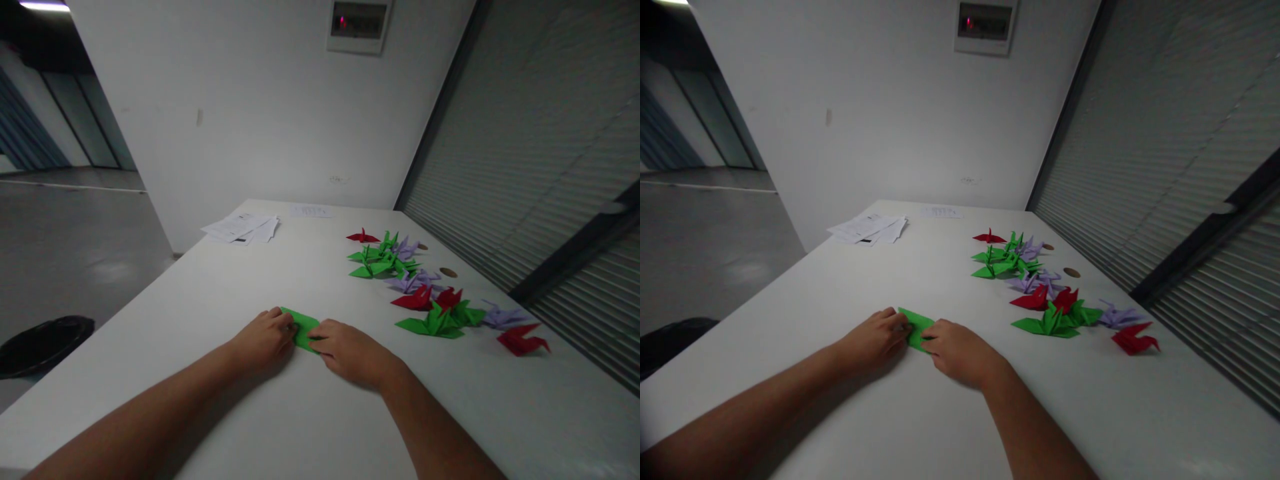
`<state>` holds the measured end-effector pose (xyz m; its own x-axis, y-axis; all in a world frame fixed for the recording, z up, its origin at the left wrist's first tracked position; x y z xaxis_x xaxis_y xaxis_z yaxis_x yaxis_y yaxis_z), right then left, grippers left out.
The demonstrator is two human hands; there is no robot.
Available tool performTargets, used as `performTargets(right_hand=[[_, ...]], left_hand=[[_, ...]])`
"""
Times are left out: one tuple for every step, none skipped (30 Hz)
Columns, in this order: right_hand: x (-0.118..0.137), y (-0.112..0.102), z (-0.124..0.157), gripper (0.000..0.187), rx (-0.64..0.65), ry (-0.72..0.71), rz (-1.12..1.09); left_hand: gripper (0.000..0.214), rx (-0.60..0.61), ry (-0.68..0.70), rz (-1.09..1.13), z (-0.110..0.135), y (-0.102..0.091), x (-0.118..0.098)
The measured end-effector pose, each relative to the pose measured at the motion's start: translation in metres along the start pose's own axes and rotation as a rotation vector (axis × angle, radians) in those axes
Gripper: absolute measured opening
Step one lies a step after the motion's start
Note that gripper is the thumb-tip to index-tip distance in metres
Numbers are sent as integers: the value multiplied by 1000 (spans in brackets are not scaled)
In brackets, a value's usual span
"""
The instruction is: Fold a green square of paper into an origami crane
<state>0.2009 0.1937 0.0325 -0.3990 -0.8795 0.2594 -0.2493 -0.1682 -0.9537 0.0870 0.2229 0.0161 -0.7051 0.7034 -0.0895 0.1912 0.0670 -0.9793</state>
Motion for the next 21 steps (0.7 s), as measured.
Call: performTargets(right_hand=[[3, 0, -1, 28, 7, -6, -15], [6, 0, -3, 27, 11, -14, -33], [9, 0, -4, 26, 12, -23, -50], [12, 0, -5, 26, 12, -32, -64], [14, 0, -7, 26, 11, -39, -73], [16, 0, -8, 26, 13, -45, -77], [18, 1, -9, 27, 20, -51, -76], [19, 1, -9, 27, 28, -55, -73], [20, 2, -10, 28, 34, -57, -71], [21, 2, -10, 29, 38, -57, -71], [21, 1, -10, 30, 39, -57, -74], [21, 1, -9, 30, 39, -55, -79], [20, 1, -9, 30, 39, -52, -85], [20, 2, -8, 30, 37, -49, -90], [19, 2, -8, 30, 36, -49, -93], [19, 3, -8, 30, 35, -51, -95], [19, 3, -8, 30, 31, -54, -95], [19, 3, -8, 30, 23, -57, -95], [20, 2, -8, 30, 15, -60, -94], [20, 2, -8, 30, 10, -61, -93], [20, 1, -9, 29, 8, -60, -93]], left_hand=[[16, 9, -11, 2, 0, 1, 2], [17, 17, -18, 6, -1, 2, 3], [18, 21, -21, 12, -1, 2, 5], [20, 21, -20, 19, -1, 2, 6], [23, 20, -14, 27, -1, 1, 7], [27, 17, -4, 37, -1, 0, 8], [30, 14, 11, 48, 0, -2, 9], [33, 14, 31, 60, 1, -4, 10], [34, 14, 55, 72, 2, -6, 10], [34, 16, 84, 83, 3, -7, 10], [33, 16, 115, 94, 4, -9, 10], [32, 17, 147, 102, 6, -11, 9], [32, 18, 175, 106, 7, -12, 9], [31, 18, 200, 108, 9, -12, 9], [31, 18, 220, 108, 10, -12, 9], [31, 17, 237, 109, 10, -12, 10], [31, 13, 252, 112, 11, -12, 10], [32, 10, 266, 117, 11, -12, 11], [32, 9, 277, 121, 12, -11, 11], [33, 13, 284, 122, 12, -11, 12], [33, 22, 288, 118, 13, -10, 13]])
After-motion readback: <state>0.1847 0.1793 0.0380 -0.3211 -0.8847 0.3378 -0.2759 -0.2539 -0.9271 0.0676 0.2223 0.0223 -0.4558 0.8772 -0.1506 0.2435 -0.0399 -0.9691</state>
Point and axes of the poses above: each hand's wrist, its own z-axis away from the middle knuckle, its own y-axis out of the palm, x = y × z, the point moved 9 cm from there along -z, towards the middle knuckle, and after that the axes turned 9 degrees about -y, right-handed, at the moved point
